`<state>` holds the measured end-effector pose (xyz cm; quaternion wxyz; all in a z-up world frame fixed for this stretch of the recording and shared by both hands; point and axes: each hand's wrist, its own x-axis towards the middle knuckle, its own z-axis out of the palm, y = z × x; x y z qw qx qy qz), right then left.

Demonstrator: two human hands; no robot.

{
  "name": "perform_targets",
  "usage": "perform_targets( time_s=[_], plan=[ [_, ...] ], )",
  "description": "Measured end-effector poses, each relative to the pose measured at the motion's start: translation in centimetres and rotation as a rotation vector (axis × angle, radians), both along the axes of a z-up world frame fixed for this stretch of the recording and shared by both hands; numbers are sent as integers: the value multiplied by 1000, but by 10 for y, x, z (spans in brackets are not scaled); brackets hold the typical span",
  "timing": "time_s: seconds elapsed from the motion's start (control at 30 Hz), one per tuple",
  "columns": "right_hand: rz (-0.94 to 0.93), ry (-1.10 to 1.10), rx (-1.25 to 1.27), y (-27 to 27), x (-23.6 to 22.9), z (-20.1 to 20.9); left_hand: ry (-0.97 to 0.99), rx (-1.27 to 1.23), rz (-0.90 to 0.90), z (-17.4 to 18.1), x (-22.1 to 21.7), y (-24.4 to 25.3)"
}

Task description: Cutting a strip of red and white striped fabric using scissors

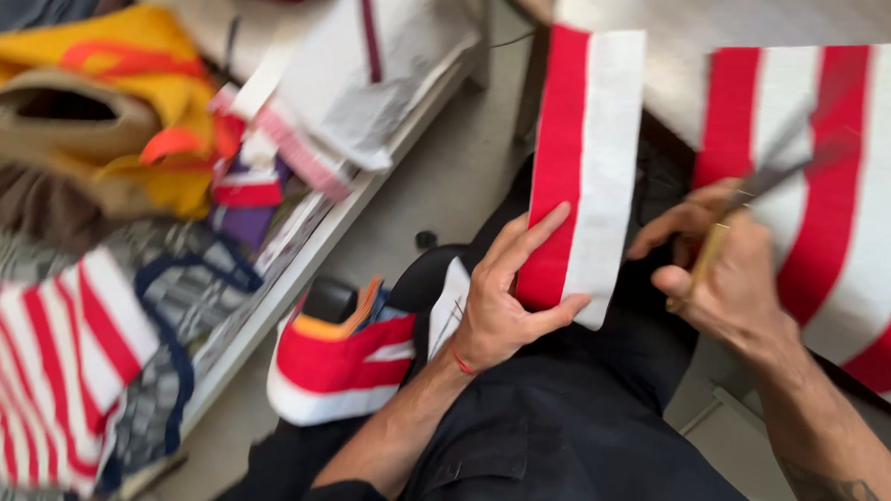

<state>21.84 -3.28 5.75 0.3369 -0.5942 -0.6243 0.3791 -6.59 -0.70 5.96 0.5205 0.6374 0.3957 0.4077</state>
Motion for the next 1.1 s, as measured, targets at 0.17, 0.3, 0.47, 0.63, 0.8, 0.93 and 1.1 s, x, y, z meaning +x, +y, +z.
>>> perform_targets(
  time_s=[0.17,0.3,0.47,0.63,0.8,0.93,1.1],
  plan=[
    [-15,9,228,-5,-26,39,240,175,-172,39,-61,3],
    [325,-7,635,2,-53,63,393,176,-640,95,-105,6],
    [839,495,-37,17,-109,62,460,352,-961,126,-126,8],
    [806,796,-259,14,-165,-5,793,118,-938,207,-152,28],
    [852,727,-250,-9,-231,-9,1539,-347,-749,238,-206,17],
    [907,414,-89,-21,-285,-59,1822,-556,-546,174,-288,37],
    [871,113,-106,-31,-324,-131,1727,-615,-494,107,-332,57]
  ],
)
